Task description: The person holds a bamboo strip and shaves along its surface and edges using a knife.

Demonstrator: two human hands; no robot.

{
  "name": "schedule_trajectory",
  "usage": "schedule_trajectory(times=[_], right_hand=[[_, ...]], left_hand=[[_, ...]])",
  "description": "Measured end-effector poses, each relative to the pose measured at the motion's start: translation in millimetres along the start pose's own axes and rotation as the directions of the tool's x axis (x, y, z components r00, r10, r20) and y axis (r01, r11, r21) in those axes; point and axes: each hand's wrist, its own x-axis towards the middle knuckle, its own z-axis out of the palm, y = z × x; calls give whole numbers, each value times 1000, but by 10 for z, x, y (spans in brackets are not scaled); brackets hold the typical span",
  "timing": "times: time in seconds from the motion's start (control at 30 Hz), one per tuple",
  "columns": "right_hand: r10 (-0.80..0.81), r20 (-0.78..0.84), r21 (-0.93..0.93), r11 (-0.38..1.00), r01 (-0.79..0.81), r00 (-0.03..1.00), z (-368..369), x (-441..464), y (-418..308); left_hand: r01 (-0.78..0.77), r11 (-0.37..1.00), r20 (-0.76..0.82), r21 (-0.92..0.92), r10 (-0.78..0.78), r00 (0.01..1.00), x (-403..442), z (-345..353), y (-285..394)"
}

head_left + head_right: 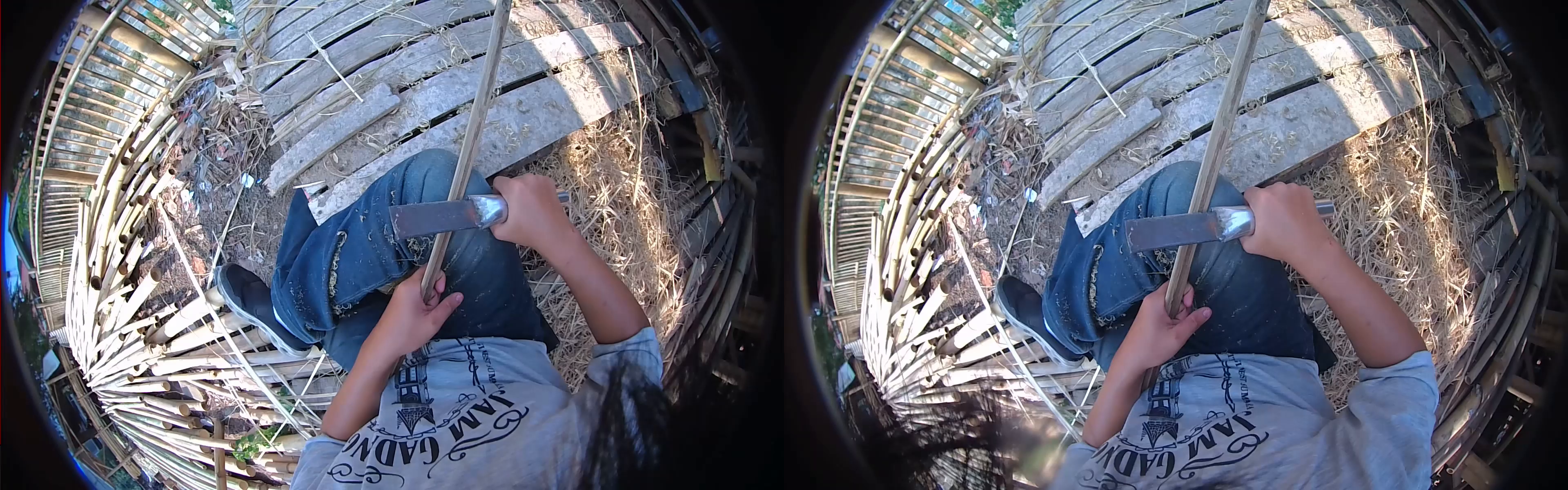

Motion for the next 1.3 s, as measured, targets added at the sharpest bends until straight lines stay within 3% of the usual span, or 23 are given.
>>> schedule_trajectory(times=[0.13, 0.2, 0.3, 0.43, 0.5, 0.6, 0.7, 0.8, 0.9, 1.03, 1.1, 1.23, 1.3], right_hand=[[8, -65, 31, 999, -6, 998, 59, -28, -16], [192, -65, 241, 955, -171, 979, 90, -15, -6], [155, -118, 109, 984, -143, 981, 158, -22, 8], [155, -104, 148, 979, -139, 982, 185, -15, -7], [262, -93, 187, 952, -241, 961, 155, 12, 5], [290, -106, 212, 941, -263, 951, 162, 6, -66], [279, -106, 194, 947, -256, 954, 131, -3, -107], [296, -110, 202, 941, -270, 949, 130, -3, -129], [274, -77, 138, 955, -261, 959, 122, -7, -121], [191, -120, 224, 961, -161, 974, 141, -47, -9], [-112, -79, 119, 985, 121, 991, 87, -85, 32], [13, -59, 45, 999, -10, 998, 36, -40, -10], [50, -56, 59, 997, -46, 997, 31, -41, -51]], left_hand=[[-8, 999, -15, 34, 9, 1000, -33, 16, -32], [1, 999, -15, 47, -1, 1000, -128, 8, -77], [-1, 1000, 31, -18, 1, 1000, -268, -11, -168], [64, 997, -5, 46, -64, 998, -440, -28, -213], [69, 997, 7, 28, -69, 998, -572, -32, -240], [101, 994, -13, 50, -101, 995, -746, -33, -265], [189, 979, -30, 79, -188, 982, -946, -42, -297], [164, 981, -32, 106, -161, 986, -1114, -53, -360], [212, 977, -10, 27, -212, 977, -1176, -74, -421], [150, 988, -21, 26, -149, 989, -1033, -90, -362], [118, 981, -83, 156, -106, 991, -914, -112, -262], [183, 978, -89, 101, -174, 981, -735, -84, -130], [191, 967, -128, 169, -170, 977, -743, -40, -122]])
